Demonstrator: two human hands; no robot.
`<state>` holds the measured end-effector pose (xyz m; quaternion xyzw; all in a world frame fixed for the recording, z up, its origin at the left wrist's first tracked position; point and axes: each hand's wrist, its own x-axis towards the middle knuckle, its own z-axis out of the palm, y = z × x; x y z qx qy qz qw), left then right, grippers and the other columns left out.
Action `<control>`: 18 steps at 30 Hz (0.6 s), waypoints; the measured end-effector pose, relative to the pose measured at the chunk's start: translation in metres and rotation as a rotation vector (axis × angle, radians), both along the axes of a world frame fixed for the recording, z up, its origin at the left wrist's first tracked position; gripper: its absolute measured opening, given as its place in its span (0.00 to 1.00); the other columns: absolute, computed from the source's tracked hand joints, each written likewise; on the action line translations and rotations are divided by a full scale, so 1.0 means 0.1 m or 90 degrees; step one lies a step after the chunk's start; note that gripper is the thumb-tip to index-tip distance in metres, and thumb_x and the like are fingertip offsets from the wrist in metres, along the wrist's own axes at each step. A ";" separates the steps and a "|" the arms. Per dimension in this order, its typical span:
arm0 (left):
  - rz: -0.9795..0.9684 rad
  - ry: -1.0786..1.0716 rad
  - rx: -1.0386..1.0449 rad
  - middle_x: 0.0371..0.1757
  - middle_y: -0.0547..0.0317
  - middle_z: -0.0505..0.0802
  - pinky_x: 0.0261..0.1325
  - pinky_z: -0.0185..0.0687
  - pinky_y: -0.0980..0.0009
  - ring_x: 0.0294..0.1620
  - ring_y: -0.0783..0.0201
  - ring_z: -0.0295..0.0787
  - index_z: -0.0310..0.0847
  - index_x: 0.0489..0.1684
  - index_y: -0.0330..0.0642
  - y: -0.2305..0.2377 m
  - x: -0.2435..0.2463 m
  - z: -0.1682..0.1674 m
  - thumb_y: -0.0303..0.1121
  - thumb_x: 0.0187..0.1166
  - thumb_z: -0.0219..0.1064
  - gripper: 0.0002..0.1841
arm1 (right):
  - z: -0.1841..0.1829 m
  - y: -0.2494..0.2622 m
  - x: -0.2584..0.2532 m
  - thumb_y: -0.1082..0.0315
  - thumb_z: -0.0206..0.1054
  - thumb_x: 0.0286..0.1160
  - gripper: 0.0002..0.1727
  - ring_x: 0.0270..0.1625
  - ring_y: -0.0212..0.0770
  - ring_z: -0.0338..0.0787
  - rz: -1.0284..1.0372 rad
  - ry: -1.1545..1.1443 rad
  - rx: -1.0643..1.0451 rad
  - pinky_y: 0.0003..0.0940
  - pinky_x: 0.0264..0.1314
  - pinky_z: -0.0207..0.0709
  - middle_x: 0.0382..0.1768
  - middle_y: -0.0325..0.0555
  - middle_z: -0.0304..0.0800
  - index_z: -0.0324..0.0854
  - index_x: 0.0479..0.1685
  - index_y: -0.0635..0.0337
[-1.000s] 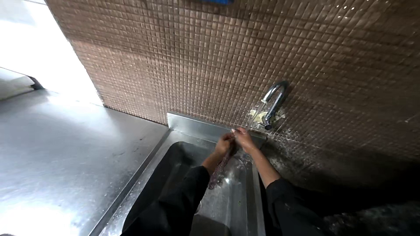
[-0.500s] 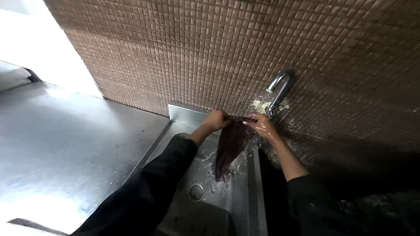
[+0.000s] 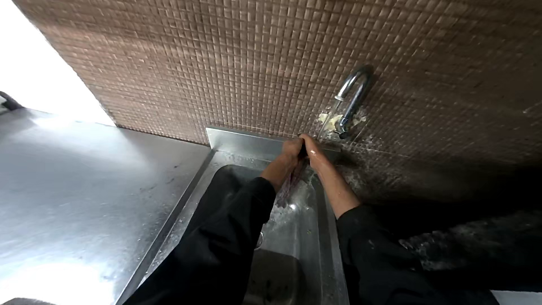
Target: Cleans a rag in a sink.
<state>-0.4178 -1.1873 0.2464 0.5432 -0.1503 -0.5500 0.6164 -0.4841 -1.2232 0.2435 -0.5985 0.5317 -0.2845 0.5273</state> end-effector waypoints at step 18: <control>0.233 0.486 0.020 0.32 0.54 0.79 0.34 0.75 0.68 0.28 0.64 0.73 0.76 0.50 0.32 0.29 -0.59 -1.25 0.37 0.94 0.50 0.15 | -0.78 0.67 -0.55 0.68 0.57 0.82 0.11 0.29 0.34 0.77 0.093 0.062 -0.033 0.34 0.33 0.74 0.26 0.42 0.77 0.81 0.35 0.65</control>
